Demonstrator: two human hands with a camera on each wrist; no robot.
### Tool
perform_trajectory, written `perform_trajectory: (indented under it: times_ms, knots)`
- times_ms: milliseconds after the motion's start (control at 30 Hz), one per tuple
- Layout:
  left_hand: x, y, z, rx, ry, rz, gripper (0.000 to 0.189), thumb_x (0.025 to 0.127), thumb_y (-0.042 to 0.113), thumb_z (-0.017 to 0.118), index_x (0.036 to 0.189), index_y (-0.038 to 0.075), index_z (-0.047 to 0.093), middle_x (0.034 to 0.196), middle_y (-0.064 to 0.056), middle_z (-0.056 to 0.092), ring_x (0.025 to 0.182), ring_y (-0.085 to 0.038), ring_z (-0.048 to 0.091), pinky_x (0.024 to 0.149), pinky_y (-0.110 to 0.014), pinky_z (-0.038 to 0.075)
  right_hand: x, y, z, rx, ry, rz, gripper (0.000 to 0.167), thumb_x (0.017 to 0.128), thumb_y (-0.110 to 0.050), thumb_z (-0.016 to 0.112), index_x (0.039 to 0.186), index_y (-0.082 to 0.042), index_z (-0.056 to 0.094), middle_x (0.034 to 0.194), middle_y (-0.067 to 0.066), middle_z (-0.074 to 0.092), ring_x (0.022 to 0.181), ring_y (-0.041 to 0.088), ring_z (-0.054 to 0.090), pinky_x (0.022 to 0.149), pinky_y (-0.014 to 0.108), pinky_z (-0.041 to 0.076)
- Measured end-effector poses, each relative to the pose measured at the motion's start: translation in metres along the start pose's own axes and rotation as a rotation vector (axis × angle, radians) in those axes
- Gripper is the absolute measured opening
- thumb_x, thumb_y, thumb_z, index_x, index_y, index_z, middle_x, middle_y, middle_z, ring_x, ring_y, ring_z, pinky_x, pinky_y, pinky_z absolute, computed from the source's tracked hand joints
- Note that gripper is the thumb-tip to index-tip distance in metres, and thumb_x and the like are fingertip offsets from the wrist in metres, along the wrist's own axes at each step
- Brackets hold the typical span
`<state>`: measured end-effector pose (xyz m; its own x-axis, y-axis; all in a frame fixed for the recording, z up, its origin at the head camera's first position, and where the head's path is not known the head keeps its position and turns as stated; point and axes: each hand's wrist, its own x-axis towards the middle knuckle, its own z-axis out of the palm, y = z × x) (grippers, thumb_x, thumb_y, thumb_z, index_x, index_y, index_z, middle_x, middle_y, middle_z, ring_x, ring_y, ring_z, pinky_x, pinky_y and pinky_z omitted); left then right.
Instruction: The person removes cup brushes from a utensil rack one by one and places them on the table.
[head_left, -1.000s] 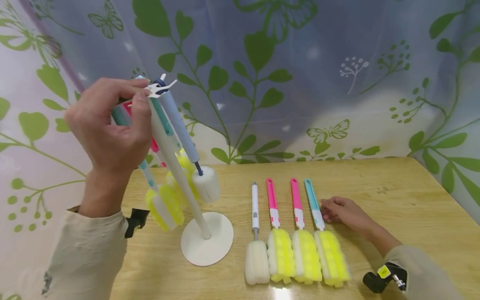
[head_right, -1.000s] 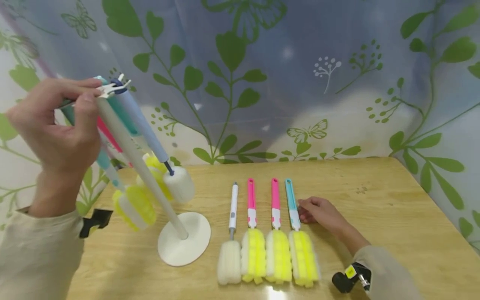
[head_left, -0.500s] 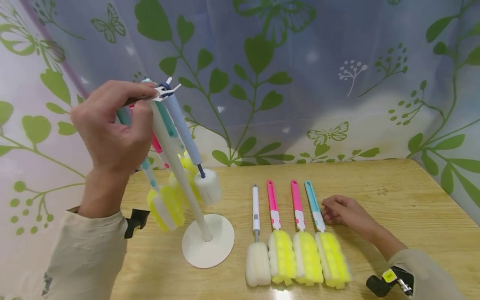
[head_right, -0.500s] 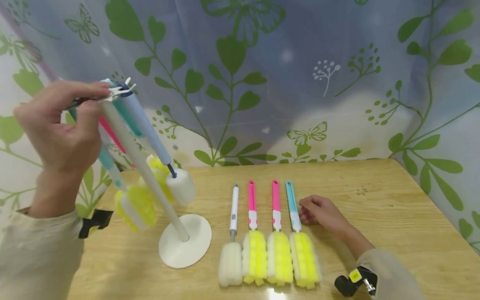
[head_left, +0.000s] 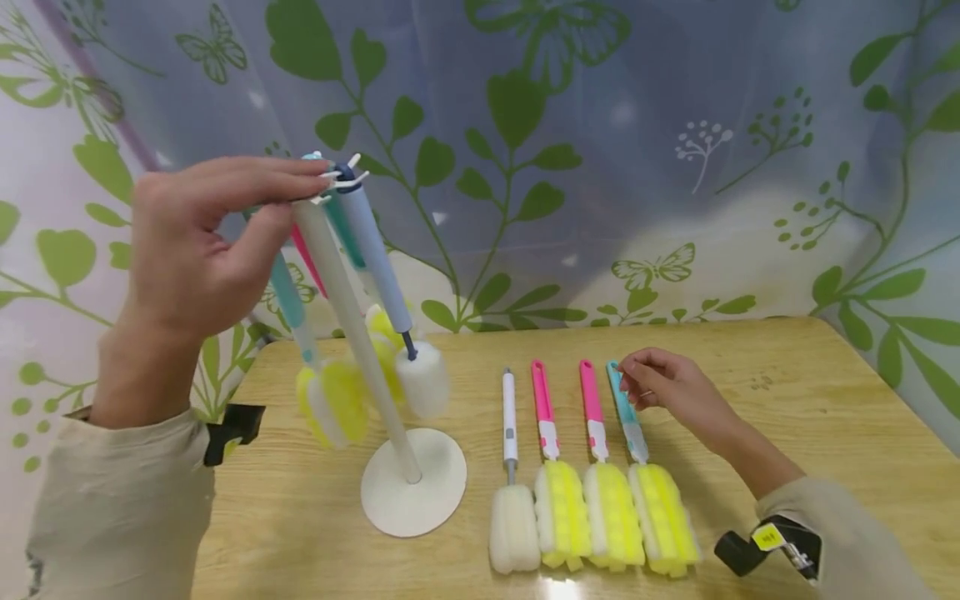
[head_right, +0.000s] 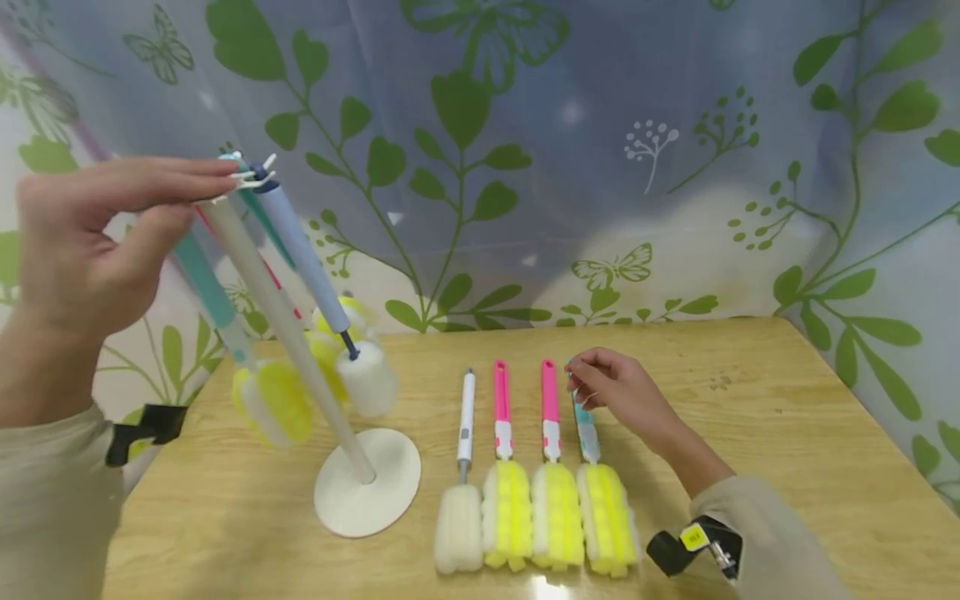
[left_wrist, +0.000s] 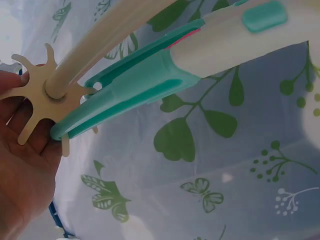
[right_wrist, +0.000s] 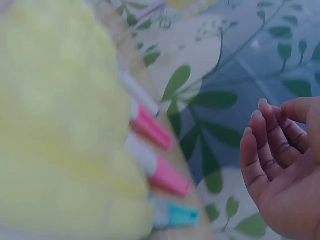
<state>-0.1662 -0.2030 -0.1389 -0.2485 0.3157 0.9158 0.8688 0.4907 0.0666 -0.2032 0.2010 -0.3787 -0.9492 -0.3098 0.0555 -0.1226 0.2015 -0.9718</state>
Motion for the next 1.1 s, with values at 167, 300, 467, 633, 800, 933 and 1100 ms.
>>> perform_trajectory:
  times_ms: [167,300,467,633,800,933,1100]
  knots:
    - [-0.002,0.001,-0.001,0.068,-0.041,0.037,0.033,0.084,0.008,0.045,0.09,0.0,0.076,0.095,-0.008,0.072,0.093,-0.017,0.068,0.054,-0.018,0.027,0.001,-0.022,0.012,0.015,-0.039,-0.064,0.036,0.098,-0.031,0.05,0.111,0.002,0.056,0.093,0.018,0.058,0.076,0.026,0.059,0.069,0.036,0.053]
    - [-0.005,0.002,0.003,0.074,-0.008,0.041,0.038,0.083,0.008,0.039,0.088,0.0,0.076,0.094,-0.008,0.072,0.091,-0.024,0.069,0.054,-0.019,0.023,0.001,-0.034,0.022,0.016,-0.057,-0.095,0.033,0.098,-0.027,0.05,0.111,0.003,0.056,0.093,0.023,0.056,0.076,0.027,0.058,0.069,0.034,0.053]
    - [-0.006,0.002,0.009,0.036,0.054,0.023,0.04,0.08,0.007,0.037,0.082,-0.002,0.075,0.089,-0.01,0.073,0.088,-0.025,0.069,0.058,-0.017,0.027,0.005,-0.046,0.032,0.005,-0.056,-0.105,0.032,0.098,-0.027,0.051,0.11,0.002,0.057,0.093,0.024,0.057,0.077,0.024,0.059,0.071,0.034,0.053]
    - [-0.008,0.0,0.009,-0.056,0.044,0.013,0.039,0.08,0.002,0.036,0.079,-0.004,0.074,0.088,-0.012,0.072,0.088,-0.021,0.069,0.062,-0.018,0.036,0.011,-0.057,0.042,0.036,-0.08,-0.129,0.03,0.098,-0.025,0.052,0.109,0.002,0.057,0.093,0.023,0.058,0.075,0.025,0.06,0.07,0.035,0.054]
    - [-0.011,0.0,0.011,-0.021,0.078,0.022,0.04,0.08,0.004,0.035,0.079,-0.003,0.075,0.09,-0.011,0.072,0.092,-0.022,0.069,0.072,-0.021,0.042,0.017,-0.071,0.053,0.035,-0.109,-0.153,0.028,0.098,-0.023,0.052,0.11,0.001,0.058,0.094,0.022,0.058,0.077,0.026,0.06,0.072,0.035,0.053]
    - [-0.014,0.011,0.011,0.356,0.089,0.095,0.042,0.083,0.013,0.036,0.088,0.006,0.077,0.1,-0.003,0.072,0.097,-0.026,0.065,0.082,-0.04,0.043,0.019,-0.08,0.057,0.025,-0.122,-0.184,0.024,0.098,-0.02,0.052,0.109,0.0,0.059,0.093,0.021,0.059,0.075,0.025,0.058,0.069,0.032,0.053]
    - [-0.018,0.029,0.015,0.572,0.131,0.063,0.041,0.083,0.022,0.04,0.093,0.007,0.077,0.098,-0.002,0.072,0.085,-0.031,0.065,0.064,-0.051,0.045,0.024,-0.087,0.062,0.02,-0.146,-0.234,0.021,0.098,-0.018,0.052,0.107,-0.001,0.059,0.092,0.02,0.061,0.074,0.026,0.056,0.068,0.032,0.052]
